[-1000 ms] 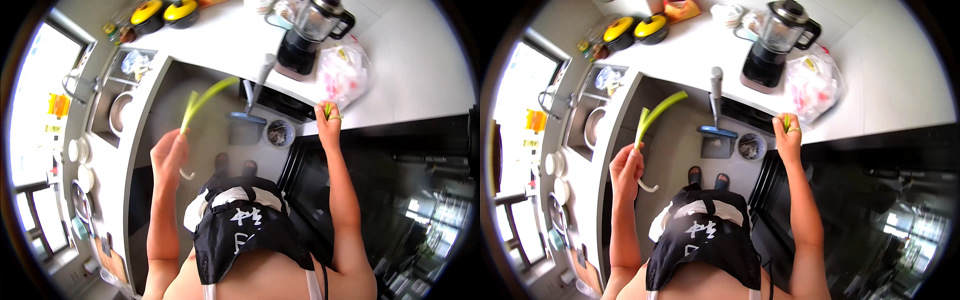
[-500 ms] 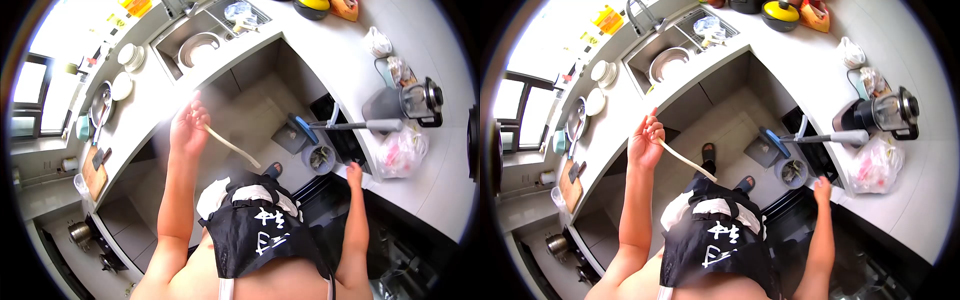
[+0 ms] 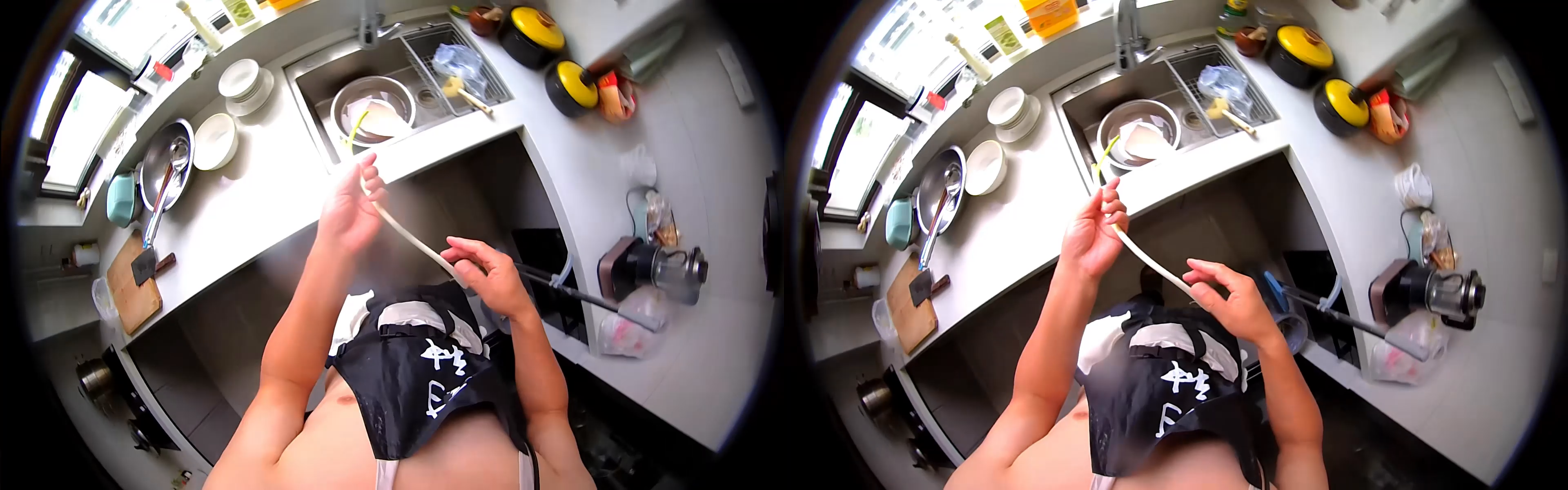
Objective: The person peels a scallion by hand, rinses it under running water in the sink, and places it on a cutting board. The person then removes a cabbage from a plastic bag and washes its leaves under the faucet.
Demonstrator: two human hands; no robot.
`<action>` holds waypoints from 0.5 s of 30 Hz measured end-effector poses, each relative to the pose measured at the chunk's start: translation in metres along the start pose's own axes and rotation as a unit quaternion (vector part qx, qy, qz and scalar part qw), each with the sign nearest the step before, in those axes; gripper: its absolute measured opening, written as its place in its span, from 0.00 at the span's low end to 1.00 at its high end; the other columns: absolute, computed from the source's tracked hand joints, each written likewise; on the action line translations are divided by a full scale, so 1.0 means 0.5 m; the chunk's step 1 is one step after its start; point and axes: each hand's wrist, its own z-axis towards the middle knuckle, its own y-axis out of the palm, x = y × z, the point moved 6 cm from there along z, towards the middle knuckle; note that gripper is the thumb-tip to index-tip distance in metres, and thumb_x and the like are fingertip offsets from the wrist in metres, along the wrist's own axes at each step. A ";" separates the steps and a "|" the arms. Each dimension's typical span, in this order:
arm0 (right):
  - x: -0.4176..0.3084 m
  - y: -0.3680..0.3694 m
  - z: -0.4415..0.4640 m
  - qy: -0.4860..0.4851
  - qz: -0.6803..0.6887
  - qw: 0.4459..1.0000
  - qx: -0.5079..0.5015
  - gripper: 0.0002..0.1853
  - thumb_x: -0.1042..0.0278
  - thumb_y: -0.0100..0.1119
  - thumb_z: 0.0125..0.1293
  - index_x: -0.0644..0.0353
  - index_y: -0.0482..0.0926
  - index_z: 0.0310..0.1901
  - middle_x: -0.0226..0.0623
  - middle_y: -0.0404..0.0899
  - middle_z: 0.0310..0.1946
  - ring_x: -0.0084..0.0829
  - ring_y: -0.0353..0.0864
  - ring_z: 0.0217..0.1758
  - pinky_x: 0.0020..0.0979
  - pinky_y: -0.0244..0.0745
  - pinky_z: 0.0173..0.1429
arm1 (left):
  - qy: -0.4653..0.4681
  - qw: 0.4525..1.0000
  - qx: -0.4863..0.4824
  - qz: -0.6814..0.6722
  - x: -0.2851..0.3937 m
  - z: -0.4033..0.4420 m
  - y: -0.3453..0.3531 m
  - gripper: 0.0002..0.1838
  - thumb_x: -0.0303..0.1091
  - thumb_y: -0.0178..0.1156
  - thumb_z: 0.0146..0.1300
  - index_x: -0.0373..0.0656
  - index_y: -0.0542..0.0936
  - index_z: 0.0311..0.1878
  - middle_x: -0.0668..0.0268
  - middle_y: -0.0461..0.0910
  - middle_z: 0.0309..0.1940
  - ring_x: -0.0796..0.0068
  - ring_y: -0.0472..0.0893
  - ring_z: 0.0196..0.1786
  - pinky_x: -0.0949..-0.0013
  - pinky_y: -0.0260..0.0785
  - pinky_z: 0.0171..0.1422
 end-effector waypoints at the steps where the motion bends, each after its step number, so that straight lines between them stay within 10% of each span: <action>1: -0.018 0.015 0.025 -0.014 -0.053 0.998 -0.016 0.20 0.67 0.60 0.72 0.64 0.77 0.61 0.37 0.86 0.46 0.25 0.83 0.48 0.27 0.75 0.55 | 0.011 1.000 0.012 -0.002 0.010 0.006 0.003 0.17 0.34 0.45 0.79 0.33 0.66 0.63 0.67 0.74 0.36 0.77 0.73 0.36 0.74 0.70 0.40; 8: -0.025 0.048 0.186 0.013 -0.109 0.991 -0.080 0.13 0.74 0.62 0.68 0.66 0.82 0.52 0.35 0.85 0.38 0.23 0.82 0.41 0.25 0.76 0.50 | 0.032 0.999 -0.003 -0.027 0.070 0.060 0.014 0.27 0.49 0.35 0.81 0.35 0.71 0.62 0.50 0.79 0.54 0.58 0.80 0.55 0.57 0.74 0.64; 11: 0.007 0.029 0.252 0.073 -0.039 0.993 -0.083 0.10 0.73 0.59 0.71 0.66 0.82 0.50 0.31 0.83 0.36 0.18 0.80 0.41 0.22 0.75 0.47 | 0.041 0.985 0.132 0.102 0.081 0.084 -0.003 0.26 0.48 0.37 0.80 0.35 0.68 0.64 0.48 0.77 0.57 0.57 0.78 0.59 0.56 0.72 0.67; 15: 0.043 0.006 0.356 0.138 -0.036 0.971 -0.190 0.11 0.70 0.59 0.72 0.67 0.81 0.50 0.31 0.83 0.37 0.18 0.80 0.41 0.21 0.75 0.47 | 0.073 0.970 0.176 0.150 0.089 0.150 -0.043 0.16 0.36 0.48 0.78 0.35 0.70 0.60 0.50 0.81 0.49 0.62 0.84 0.46 0.61 0.80 0.51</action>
